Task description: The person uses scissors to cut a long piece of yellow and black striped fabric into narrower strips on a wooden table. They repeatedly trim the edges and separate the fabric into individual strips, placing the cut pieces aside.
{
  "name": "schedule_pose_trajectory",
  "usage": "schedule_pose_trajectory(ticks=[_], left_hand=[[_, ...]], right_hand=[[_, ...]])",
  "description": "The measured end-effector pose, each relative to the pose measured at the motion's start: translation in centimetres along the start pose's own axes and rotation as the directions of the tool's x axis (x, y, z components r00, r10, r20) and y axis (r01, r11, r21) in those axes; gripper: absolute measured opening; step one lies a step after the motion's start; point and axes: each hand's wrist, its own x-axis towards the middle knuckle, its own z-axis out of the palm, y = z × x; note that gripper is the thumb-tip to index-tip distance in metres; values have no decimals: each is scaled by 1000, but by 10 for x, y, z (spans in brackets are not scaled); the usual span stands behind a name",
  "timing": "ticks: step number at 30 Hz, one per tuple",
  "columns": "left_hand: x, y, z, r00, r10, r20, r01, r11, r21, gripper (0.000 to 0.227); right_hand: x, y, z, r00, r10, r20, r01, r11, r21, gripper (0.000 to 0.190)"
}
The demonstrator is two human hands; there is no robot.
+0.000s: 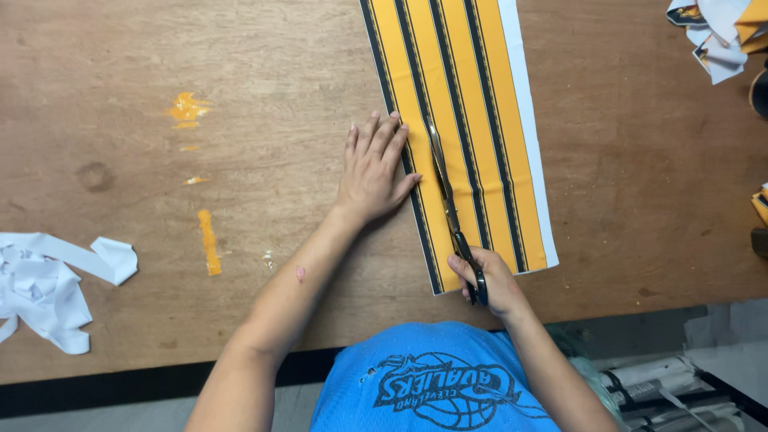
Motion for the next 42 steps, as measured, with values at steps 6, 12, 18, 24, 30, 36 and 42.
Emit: schedule_pose_trajectory(ticks=[6, 12, 18, 24, 30, 36, 42], left_hand=[[9, -8, -3, 994, 43, 96, -48, 998, 50, 86], [4, -11, -1, 992, 23, 127, -28, 999, 32, 84], [9, -11, -5, 993, 43, 111, -46, 999, 26, 84], [6, -10, -7, 994, 28, 108, -30, 999, 13, 83], [6, -10, -7, 993, 25, 115, -25, 1000, 2, 83], [9, -9, -8, 993, 21, 120, -23, 1000, 12, 86], [7, -9, -9, 988, 7, 157, -12, 1000, 26, 85]], right_hand=[[14, -22, 2, 999, -44, 1, 44, 998, -52, 39], [16, -28, 6, 1000, -12, -17, 11, 998, -59, 37], [17, -34, 10, 997, 16, -72, -27, 989, -145, 41], [15, -36, 14, 988, 77, -135, -103, 974, -200, 35], [17, -44, 7, 999, -50, 2, 50, 995, -83, 41], [48, -63, 7, 999, -44, 2, 44, 998, -34, 38], [58, -69, 8, 995, -102, 7, 102, 995, -5, 44]])
